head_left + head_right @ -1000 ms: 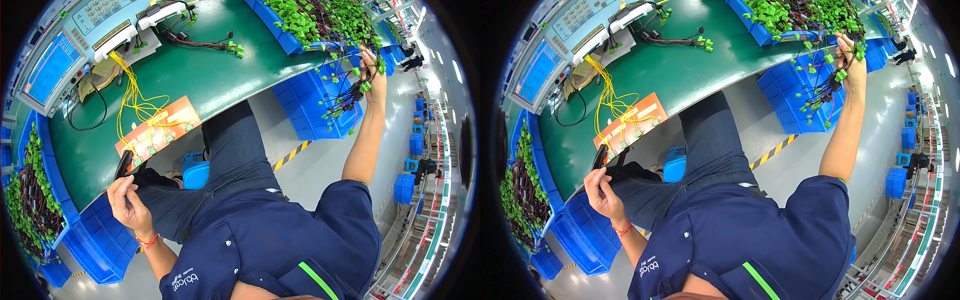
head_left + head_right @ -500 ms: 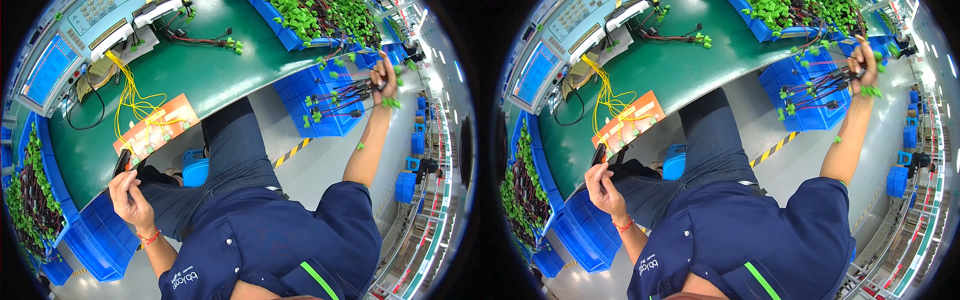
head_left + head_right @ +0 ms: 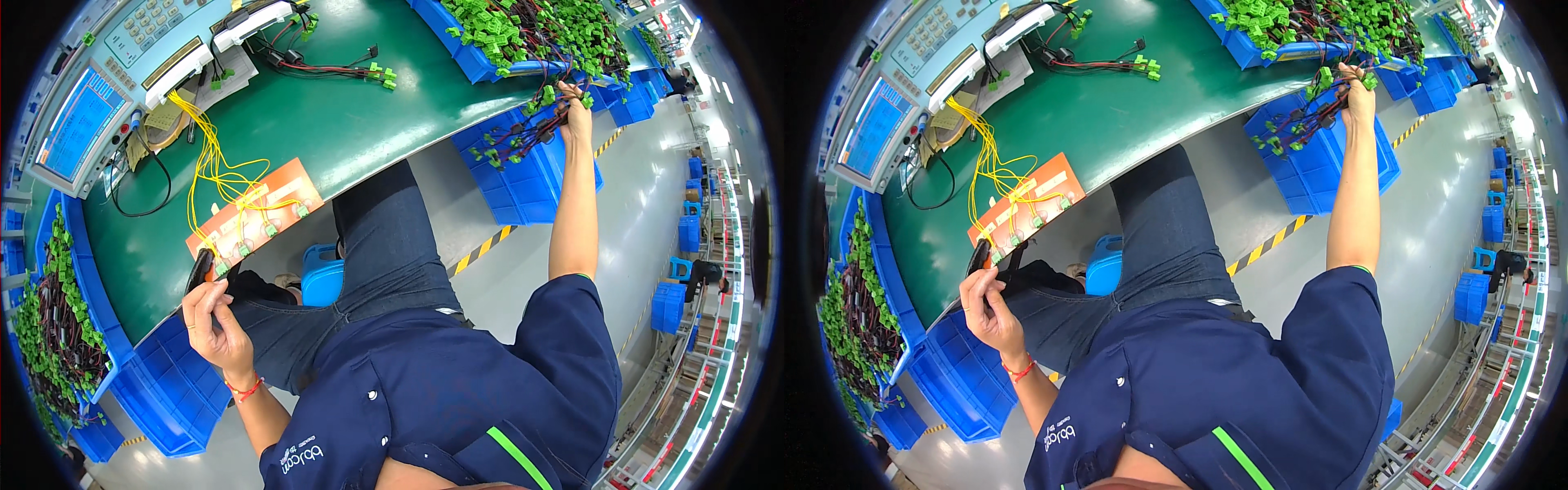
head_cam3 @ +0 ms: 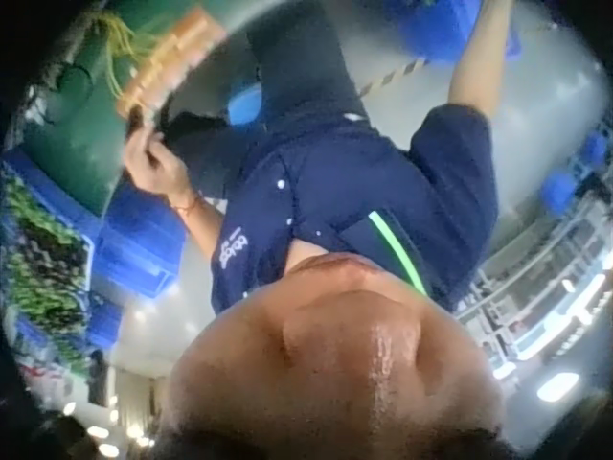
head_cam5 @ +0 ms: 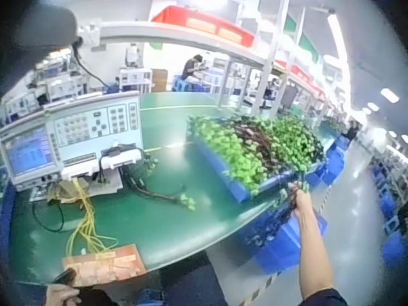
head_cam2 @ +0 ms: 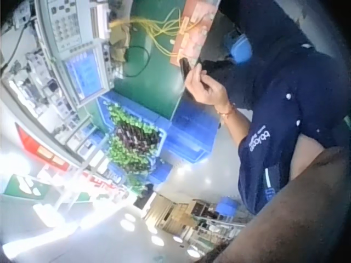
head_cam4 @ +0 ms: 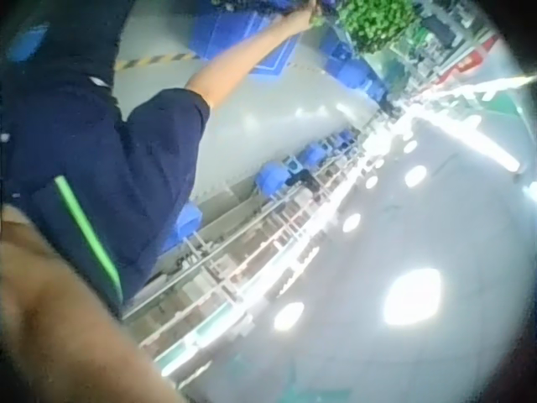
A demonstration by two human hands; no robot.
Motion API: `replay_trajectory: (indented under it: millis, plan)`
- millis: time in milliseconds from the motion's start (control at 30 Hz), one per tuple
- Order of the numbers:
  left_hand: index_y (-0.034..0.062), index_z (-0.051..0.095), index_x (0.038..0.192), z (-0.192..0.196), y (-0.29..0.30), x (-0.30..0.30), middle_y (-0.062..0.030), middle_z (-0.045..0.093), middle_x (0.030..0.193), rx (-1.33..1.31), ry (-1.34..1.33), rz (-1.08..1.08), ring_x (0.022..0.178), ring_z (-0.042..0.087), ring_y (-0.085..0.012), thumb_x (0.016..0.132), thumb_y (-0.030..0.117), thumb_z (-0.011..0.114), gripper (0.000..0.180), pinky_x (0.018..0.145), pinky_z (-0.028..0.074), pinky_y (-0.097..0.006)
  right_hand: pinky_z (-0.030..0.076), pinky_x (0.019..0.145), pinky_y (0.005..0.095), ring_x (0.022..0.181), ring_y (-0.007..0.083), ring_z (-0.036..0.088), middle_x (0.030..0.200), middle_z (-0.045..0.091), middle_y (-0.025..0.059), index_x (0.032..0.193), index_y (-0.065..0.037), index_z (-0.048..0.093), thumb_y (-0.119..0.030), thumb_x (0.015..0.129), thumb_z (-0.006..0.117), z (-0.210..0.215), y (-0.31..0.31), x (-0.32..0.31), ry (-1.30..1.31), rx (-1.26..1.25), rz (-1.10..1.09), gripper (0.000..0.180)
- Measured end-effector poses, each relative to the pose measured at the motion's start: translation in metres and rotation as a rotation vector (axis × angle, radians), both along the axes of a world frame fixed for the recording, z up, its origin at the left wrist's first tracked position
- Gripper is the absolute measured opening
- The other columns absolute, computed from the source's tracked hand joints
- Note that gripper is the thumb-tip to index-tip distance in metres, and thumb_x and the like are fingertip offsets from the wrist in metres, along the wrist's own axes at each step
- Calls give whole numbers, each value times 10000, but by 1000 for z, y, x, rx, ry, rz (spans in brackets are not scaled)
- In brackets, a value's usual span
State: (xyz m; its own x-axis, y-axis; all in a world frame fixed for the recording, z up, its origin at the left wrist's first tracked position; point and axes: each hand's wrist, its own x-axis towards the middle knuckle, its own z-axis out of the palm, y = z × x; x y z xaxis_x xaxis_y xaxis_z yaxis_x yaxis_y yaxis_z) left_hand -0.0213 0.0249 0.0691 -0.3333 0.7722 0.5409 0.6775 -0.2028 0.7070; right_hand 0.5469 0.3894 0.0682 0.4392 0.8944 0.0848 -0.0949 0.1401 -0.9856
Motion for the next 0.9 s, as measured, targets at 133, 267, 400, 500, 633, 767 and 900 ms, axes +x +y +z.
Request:
replay_trajectory:
  millis: [133,267,400,500,633,767,900]
  plan:
    - [-40,676,1034,2,6,3,-129,618,1011,11,-8,-7,732,552,-125,932,-109,536,187,658,458,-236,393,525,244,579,80,499,772,635,-22,966,-103,643,-64,866,726,-7,14,-7,-109,-1,-36,136]
    - [-35,689,1016,4,9,5,-130,625,980,12,-12,5,720,559,-134,890,-134,561,205,647,466,-246,398,534,238,576,74,504,811,667,-11,1013,-95,638,-33,883,689,-14,22,-12,-296,-43,-56,152]
    - [-32,688,1022,3,10,4,-130,627,973,18,-20,9,721,562,-135,891,-129,566,203,643,469,-248,425,506,226,616,90,575,879,696,25,1006,-66,630,-68,828,784,-8,9,4,-345,99,-66,235]
    - [-30,685,1031,3,7,-2,-131,628,972,21,-15,18,721,563,-136,889,-131,564,212,647,471,-247,410,489,207,631,78,580,884,692,31,982,-72,655,-91,851,775,14,-3,32,-343,122,-19,179]
    - [-27,683,1036,3,6,-5,-131,630,969,1,11,13,720,564,-140,886,-131,561,219,649,474,-248,369,471,192,567,37,530,787,671,-2,930,-86,676,-121,878,755,99,-40,1,-287,182,54,100]
    - [-24,688,1033,1,10,-2,-126,630,964,11,-14,-6,717,569,-141,886,-127,561,221,648,478,-249,415,579,187,667,46,569,815,670,1,936,-62,692,-108,873,752,174,-38,8,-399,279,134,98]
    - [-17,694,1035,5,12,3,-120,630,963,25,-5,-11,712,576,-141,885,-127,563,227,644,482,-248,512,701,227,783,119,653,884,700,60,995,6,698,-70,897,714,230,-17,3,-379,422,87,125]
